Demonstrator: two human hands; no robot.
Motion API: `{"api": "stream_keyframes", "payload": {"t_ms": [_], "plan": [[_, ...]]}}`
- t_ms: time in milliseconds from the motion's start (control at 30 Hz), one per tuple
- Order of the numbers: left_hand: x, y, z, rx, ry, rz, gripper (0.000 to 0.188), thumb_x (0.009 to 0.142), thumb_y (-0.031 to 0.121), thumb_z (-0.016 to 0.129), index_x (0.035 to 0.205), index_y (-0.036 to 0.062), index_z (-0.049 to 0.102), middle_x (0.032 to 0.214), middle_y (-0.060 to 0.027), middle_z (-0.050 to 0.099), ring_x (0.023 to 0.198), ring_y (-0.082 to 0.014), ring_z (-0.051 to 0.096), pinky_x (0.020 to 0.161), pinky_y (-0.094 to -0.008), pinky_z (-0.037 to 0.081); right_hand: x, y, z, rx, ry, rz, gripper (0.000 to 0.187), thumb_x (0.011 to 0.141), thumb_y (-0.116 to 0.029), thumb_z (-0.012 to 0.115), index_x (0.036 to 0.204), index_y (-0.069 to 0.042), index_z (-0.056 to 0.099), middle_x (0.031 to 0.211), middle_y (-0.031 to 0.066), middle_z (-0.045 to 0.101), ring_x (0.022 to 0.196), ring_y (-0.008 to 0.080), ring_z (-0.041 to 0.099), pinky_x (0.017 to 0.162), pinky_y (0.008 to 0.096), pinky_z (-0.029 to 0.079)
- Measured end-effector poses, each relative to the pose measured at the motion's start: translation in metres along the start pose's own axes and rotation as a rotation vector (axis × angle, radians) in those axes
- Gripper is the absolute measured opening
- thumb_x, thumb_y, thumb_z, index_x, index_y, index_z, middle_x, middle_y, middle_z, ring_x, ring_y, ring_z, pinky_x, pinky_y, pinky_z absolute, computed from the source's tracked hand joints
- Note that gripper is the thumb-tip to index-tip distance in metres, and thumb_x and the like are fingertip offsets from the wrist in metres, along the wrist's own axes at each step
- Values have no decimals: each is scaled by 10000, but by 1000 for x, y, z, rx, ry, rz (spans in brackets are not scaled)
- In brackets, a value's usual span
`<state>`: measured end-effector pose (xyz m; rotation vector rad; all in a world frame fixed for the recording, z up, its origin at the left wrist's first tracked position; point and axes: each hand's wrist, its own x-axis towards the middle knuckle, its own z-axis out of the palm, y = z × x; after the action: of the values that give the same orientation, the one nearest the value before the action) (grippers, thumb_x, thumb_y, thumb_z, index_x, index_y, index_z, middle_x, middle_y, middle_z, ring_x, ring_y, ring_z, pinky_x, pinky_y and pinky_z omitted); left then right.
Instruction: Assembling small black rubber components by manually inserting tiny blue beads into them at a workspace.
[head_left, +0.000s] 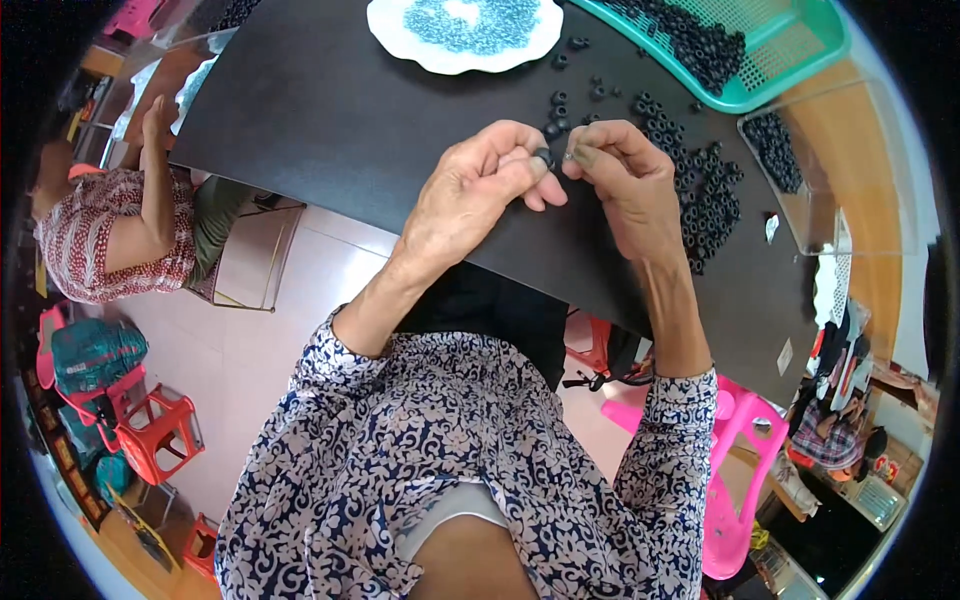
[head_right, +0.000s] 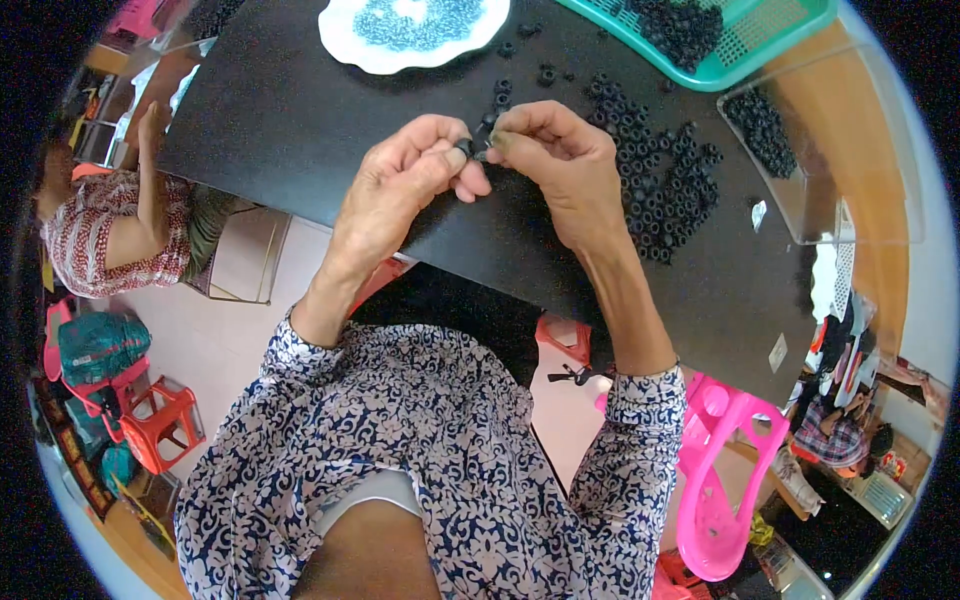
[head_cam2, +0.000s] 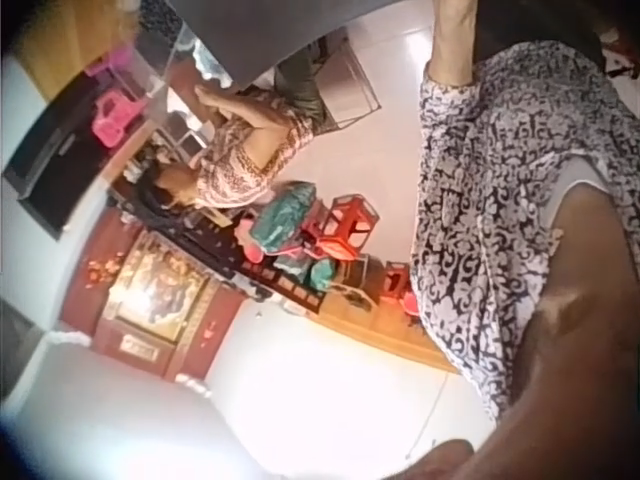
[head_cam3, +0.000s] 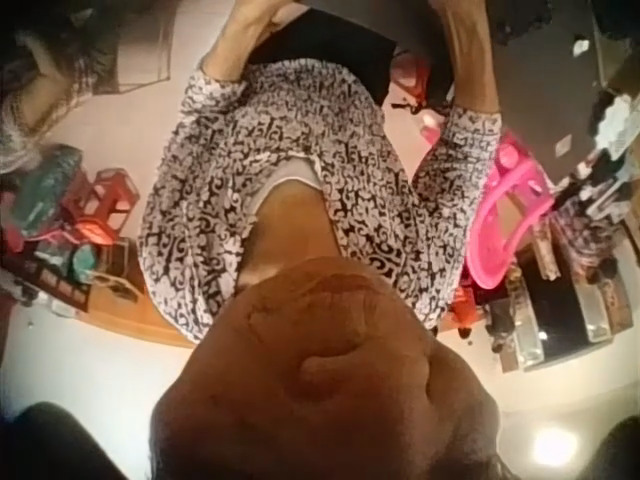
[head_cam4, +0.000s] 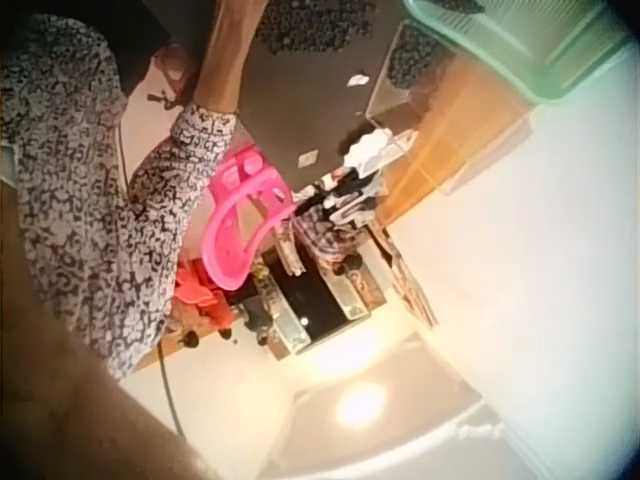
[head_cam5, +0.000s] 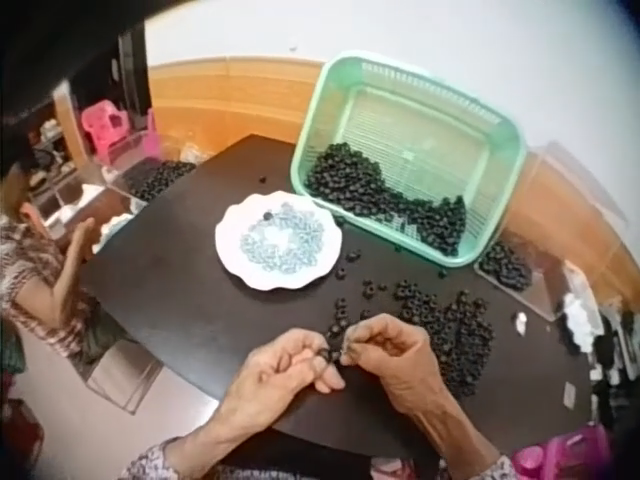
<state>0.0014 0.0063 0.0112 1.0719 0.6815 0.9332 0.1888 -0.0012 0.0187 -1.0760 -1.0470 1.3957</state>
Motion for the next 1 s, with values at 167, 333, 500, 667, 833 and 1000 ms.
{"api": "stream_keyframes", "payload": {"t_ms": [167,333,500,667,833,1000], "plan": [[2,-5,3,29,13,-12,196,958,83,479,1082,-55,541,856,-97,684,775,-99,597,749,-227,488,-3,9,-8,84,1,-45,103,862,-14,659,962,-1,640,950,63,633,809,124,607,765,243,489],[6,-10,4,36,-19,11,202,961,74,473,1098,-51,551,858,-86,679,779,-94,601,748,-227,495,-3,13,-9,6,-17,-100,153,853,-1,670,1005,6,655,959,66,662,852,125,634,797,241,511],[4,-11,3,45,-13,31,192,964,76,474,1088,-45,557,856,-82,676,782,-94,608,744,-228,498,-5,14,-4,-27,-37,-177,141,846,-3,685,986,5,670,919,46,680,832,98,634,773,218,511],[4,-10,2,69,-12,40,184,967,80,481,1082,-42,559,846,-81,675,779,-93,608,738,-226,498,-5,15,-4,-30,-53,-194,136,856,7,666,991,7,657,965,63,668,861,120,635,814,252,516],[3,-11,1,39,-36,53,172,972,84,491,1076,-34,561,847,-84,676,765,-90,597,732,-227,497,-7,12,-2,-80,-30,-177,130,847,7,680,975,1,663,971,64,672,887,120,634,826,243,511],[3,-14,-1,15,-39,55,178,975,89,495,1090,-34,552,850,-87,677,765,-96,596,732,-229,497,-6,15,1,-119,-46,-259,144,852,2,683,996,5,674,933,44,684,844,85,632,780,209,510]]}}
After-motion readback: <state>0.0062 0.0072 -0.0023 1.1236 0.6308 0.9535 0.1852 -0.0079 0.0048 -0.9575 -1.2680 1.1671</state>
